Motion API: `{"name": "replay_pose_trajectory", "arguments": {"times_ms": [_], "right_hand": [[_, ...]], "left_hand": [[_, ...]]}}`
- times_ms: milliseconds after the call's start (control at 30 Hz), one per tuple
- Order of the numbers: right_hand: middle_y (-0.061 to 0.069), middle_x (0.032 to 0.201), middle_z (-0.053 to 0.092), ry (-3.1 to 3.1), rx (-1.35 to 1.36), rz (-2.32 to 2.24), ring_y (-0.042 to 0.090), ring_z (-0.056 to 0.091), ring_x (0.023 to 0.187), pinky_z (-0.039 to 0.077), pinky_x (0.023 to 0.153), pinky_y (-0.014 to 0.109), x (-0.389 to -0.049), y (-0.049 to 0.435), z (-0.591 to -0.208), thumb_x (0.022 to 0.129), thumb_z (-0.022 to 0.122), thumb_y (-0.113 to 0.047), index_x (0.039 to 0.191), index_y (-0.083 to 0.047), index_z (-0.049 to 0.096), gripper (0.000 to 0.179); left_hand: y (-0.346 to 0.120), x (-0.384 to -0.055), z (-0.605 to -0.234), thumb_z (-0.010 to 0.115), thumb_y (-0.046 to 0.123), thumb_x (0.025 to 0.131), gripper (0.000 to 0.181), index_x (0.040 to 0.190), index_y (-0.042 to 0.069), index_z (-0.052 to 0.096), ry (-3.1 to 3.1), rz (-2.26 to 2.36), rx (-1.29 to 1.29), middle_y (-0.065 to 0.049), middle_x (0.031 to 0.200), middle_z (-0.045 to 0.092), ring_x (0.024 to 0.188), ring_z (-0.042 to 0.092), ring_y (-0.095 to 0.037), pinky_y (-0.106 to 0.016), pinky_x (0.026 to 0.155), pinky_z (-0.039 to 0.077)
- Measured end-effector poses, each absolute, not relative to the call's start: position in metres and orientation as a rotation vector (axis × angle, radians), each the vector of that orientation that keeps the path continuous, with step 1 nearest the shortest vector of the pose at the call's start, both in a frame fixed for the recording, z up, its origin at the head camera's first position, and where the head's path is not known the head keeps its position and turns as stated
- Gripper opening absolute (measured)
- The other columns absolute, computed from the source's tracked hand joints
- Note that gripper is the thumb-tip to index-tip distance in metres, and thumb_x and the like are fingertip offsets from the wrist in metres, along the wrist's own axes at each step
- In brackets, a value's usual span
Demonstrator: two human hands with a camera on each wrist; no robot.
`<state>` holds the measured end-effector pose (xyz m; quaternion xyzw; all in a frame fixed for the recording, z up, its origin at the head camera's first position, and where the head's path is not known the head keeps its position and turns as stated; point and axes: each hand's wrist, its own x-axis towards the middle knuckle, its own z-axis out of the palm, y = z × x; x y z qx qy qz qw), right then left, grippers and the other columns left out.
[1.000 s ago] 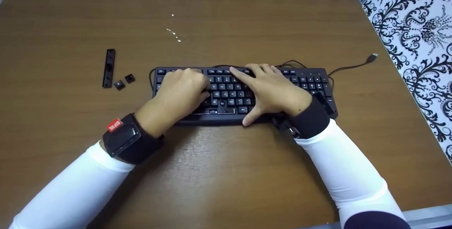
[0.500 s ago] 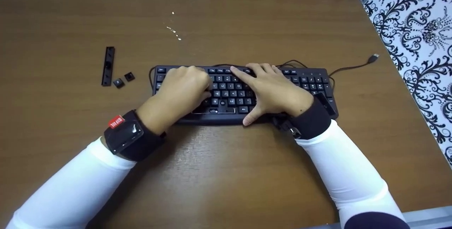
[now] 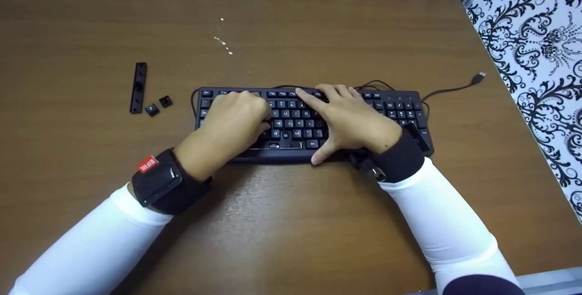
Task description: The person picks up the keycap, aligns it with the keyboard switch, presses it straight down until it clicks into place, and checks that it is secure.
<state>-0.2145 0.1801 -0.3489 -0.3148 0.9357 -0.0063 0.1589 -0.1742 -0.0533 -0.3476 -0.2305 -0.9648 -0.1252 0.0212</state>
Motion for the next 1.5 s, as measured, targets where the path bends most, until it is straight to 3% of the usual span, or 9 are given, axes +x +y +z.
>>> {"name": "replay_pose_trajectory", "arguments": {"times_ms": [200,433,800,967,1167,1267,1367,1500], "right_hand": [[0.02,0.16,0.025,2.675,-0.899,-0.013,0.043,0.026,0.145,0.018,0.12,0.066,-0.214,0.18,-0.348,0.052,0.084,-0.073,0.161,-0.029,0.01,0.139],[0.02,0.16,0.025,2.675,-0.901,-0.019,0.043,0.026,0.146,0.017,0.12,0.066,-0.214,0.179,-0.349,0.051,0.084,-0.074,0.161,-0.029,0.011,0.14],[0.019,0.159,0.027,2.682,-0.91,-0.029,0.043,0.027,0.145,0.018,0.12,0.066,-0.213,0.18,-0.349,0.051,0.084,-0.073,0.161,-0.029,0.011,0.139],[0.019,0.159,0.027,2.68,-0.912,-0.025,0.044,0.027,0.145,0.018,0.12,0.066,-0.213,0.18,-0.349,0.052,0.084,-0.073,0.161,-0.03,0.011,0.139],[0.02,0.16,0.025,2.677,-0.906,-0.038,0.043,0.026,0.146,0.017,0.12,0.066,-0.214,0.179,-0.351,0.051,0.084,-0.073,0.161,-0.03,0.011,0.14],[0.019,0.161,0.024,2.672,-0.909,-0.044,0.043,0.025,0.146,0.017,0.12,0.066,-0.215,0.178,-0.352,0.051,0.084,-0.073,0.161,-0.031,0.01,0.14],[0.019,0.161,0.024,2.669,-0.911,-0.043,0.043,0.025,0.146,0.016,0.12,0.066,-0.215,0.178,-0.351,0.051,0.084,-0.073,0.161,-0.031,0.009,0.14],[0.019,0.161,0.023,2.665,-0.9,-0.035,0.044,0.024,0.147,0.016,0.12,0.067,-0.215,0.179,-0.35,0.05,0.084,-0.073,0.161,-0.031,0.009,0.14]], "left_hand": [[-0.053,-0.172,-0.348,0.078,0.018,0.086,0.015,0.073,0.01,0.072,-2.924,-0.324,-0.754,-0.012,0.084,0.075,0.077,0.072,-0.036,-0.052,0.066,0.058],[-0.043,-0.174,-0.345,0.074,0.012,0.086,0.009,0.089,0.003,0.076,-2.921,-0.181,-0.794,-0.016,0.087,0.075,0.077,0.071,-0.038,-0.053,0.065,0.059],[-0.031,-0.175,-0.343,0.06,-0.001,0.089,0.018,0.096,0.002,0.076,-2.976,-0.093,-0.721,-0.017,0.091,0.075,0.081,0.072,-0.038,-0.053,0.069,0.061],[-0.034,-0.177,-0.345,0.061,0.0,0.088,0.017,0.093,0.004,0.076,-2.99,-0.102,-0.716,-0.017,0.09,0.075,0.081,0.072,-0.039,-0.053,0.068,0.06],[-0.053,-0.176,-0.352,0.07,0.007,0.086,0.011,0.077,0.011,0.075,-2.917,-0.314,-0.783,-0.01,0.083,0.075,0.074,0.071,-0.033,-0.051,0.063,0.059],[-0.07,-0.173,-0.352,0.074,0.016,0.087,0.005,0.086,0.014,0.077,-2.903,-0.435,-0.785,-0.007,0.089,0.076,0.078,0.072,-0.029,-0.048,0.065,0.059],[-0.091,-0.172,-0.348,0.074,0.022,0.088,0.012,0.097,0.015,0.077,-2.896,-0.468,-0.711,-0.006,0.098,0.076,0.08,0.072,-0.027,-0.047,0.064,0.058],[-0.126,-0.172,-0.343,0.073,0.022,0.089,0.014,0.1,0.013,0.076,-2.892,-0.409,-0.537,-0.008,0.102,0.076,0.082,0.072,-0.03,-0.051,0.062,0.057]]}}
